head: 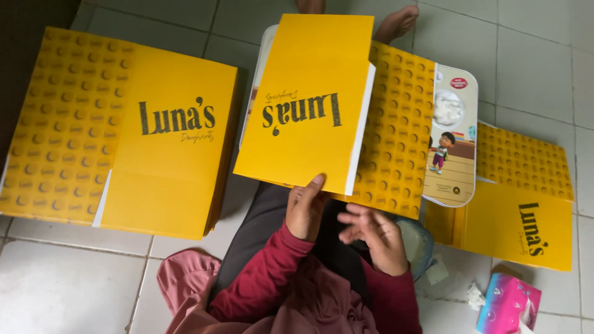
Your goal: Apply glue to the edges of cardboard boxes and press them together to assemble.
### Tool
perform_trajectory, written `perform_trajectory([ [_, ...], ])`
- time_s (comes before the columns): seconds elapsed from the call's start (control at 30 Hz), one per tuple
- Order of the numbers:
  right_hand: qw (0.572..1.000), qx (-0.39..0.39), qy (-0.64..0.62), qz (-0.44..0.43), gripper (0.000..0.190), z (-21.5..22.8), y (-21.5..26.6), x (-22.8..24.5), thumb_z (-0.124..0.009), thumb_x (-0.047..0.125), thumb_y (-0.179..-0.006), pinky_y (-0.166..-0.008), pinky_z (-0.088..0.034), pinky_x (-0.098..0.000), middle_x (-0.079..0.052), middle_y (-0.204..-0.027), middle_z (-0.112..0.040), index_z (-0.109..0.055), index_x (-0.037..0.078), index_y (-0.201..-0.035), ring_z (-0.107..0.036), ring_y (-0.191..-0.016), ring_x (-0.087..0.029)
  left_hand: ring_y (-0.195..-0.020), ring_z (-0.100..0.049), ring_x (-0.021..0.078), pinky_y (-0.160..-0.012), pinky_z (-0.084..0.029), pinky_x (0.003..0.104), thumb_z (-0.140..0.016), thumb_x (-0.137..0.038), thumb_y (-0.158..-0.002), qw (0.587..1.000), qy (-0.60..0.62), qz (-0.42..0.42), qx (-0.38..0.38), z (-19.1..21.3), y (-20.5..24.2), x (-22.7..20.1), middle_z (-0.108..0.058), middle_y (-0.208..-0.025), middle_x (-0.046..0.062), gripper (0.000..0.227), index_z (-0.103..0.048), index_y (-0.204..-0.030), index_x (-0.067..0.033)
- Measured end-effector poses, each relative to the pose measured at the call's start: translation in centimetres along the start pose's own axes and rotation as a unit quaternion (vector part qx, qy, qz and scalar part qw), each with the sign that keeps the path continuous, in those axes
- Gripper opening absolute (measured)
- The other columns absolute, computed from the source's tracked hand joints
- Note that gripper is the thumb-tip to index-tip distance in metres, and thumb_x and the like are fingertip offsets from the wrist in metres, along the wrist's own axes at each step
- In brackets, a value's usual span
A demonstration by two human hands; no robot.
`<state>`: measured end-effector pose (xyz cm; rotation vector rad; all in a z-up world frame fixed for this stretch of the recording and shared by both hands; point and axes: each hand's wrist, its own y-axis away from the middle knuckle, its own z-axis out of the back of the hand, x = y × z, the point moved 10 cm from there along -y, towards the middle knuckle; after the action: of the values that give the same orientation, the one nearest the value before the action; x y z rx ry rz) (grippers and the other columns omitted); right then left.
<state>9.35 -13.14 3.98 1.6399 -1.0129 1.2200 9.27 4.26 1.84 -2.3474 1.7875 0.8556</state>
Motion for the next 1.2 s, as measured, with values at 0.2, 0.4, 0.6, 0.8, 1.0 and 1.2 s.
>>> perform_trajectory([
  [0.2, 0.933, -0.131, 0.308, 0.13, 0.023, 10.1, -4.9, 10.2, -0.067, 0.009, -0.103, -0.067, -0.058, -0.0323, -0.018, -0.092, -0.076, -0.073, -0.001, -0.122, -0.065, -0.069, -0.017, -0.09, -0.073, 0.024, -0.087, -0.058, 0.043, -0.066, -0.024, -0.1, 1.0, -0.013, 0.0, -0.017, -1.3, 0.0, -1.3, -0.074, -0.096, 0.015, 0.028, -0.073, -0.108, 0.0014],
  [0.4, 0.721, -0.201, 0.592, 0.299, 0.024, 19.7, -19.0, 12.0, -0.081, 0.016, -0.096, -0.084, -0.05, -0.033, -0.001, -0.108, -0.065, -0.08, 0.026, -0.118, -0.058, -0.091, -0.021, -0.088, -0.073, 0.0257, -0.087, -0.059, 0.045, -0.067, -0.02, -0.101, 0.998, -0.059, -0.017, -0.017, 4.1, -2.8, 3.6, -0.075, -0.095, 0.018, 0.025, -0.073, -0.108, 0.0028],
  [0.6, 0.609, -0.128, 0.77, 0.143, 0.019, 21.3, -26.5, 8.8, -0.082, 0.026, -0.088, -0.097, -0.047, -0.0462, -0.006, -0.107, -0.06, -0.078, 0.032, -0.105, -0.057, -0.107, -0.032, -0.086, -0.074, 0.0285, -0.086, -0.06, 0.047, -0.065, -0.02, -0.101, 0.997, -0.068, -0.022, -0.015, 5.5, -3.5, 4.2, -0.075, -0.096, 0.021, 0.027, -0.072, -0.11, 0.0045],
  [0.8, 0.828, -0.162, 0.488, 0.222, 0.013, 19.2, -20.9, 14.0, -0.075, 0.018, -0.105, -0.088, -0.051, -0.038, -0.012, -0.103, -0.068, -0.071, 0.012, -0.115, -0.065, -0.096, -0.029, -0.085, -0.073, 0.025, -0.085, -0.061, 0.046, -0.065, -0.019, -0.101, 0.998, -0.057, -0.029, -0.03, 2.8, -2.1, 1.5, -0.075, -0.094, 0.019, 0.025, -0.073, -0.109, 0.0035],
  [1.0, 0.955, -0.158, 0.141, 0.206, 0.022, 13.0, -12.7, 15.8, -0.064, -0.001, -0.106, -0.075, -0.063, -0.0232, -0.01, -0.11, -0.068, -0.052, 0.006, -0.123, -0.073, -0.099, -0.017, -0.079, -0.069, 0.0197, -0.081, -0.06, 0.04, -0.064, -0.023, -0.104, 0.992, -0.116, -0.031, -0.026, 8.7, -4.2, 7.1, -0.074, -0.088, 0.013, 0.025, -0.074, -0.105, 0.0001],
  [1.2, 0.922, -0.105, 0.289, 0.235, 0.013, 1.5, -5.2, 13.9, -0.069, -0.007, -0.098, -0.08, -0.059, -0.0356, -0.019, -0.105, -0.072, -0.066, 0.002, -0.108, -0.071, -0.096, -0.026, -0.06, -0.049, 0.0089, -0.06, -0.042, 0.028, -0.063, -0.029, -0.104, 0.966, -0.247, -0.07, -0.023, 6.5, -2.6, 4.1, -0.054, -0.066, -0.001, 0.034, -0.055, -0.074, -0.0131],
])
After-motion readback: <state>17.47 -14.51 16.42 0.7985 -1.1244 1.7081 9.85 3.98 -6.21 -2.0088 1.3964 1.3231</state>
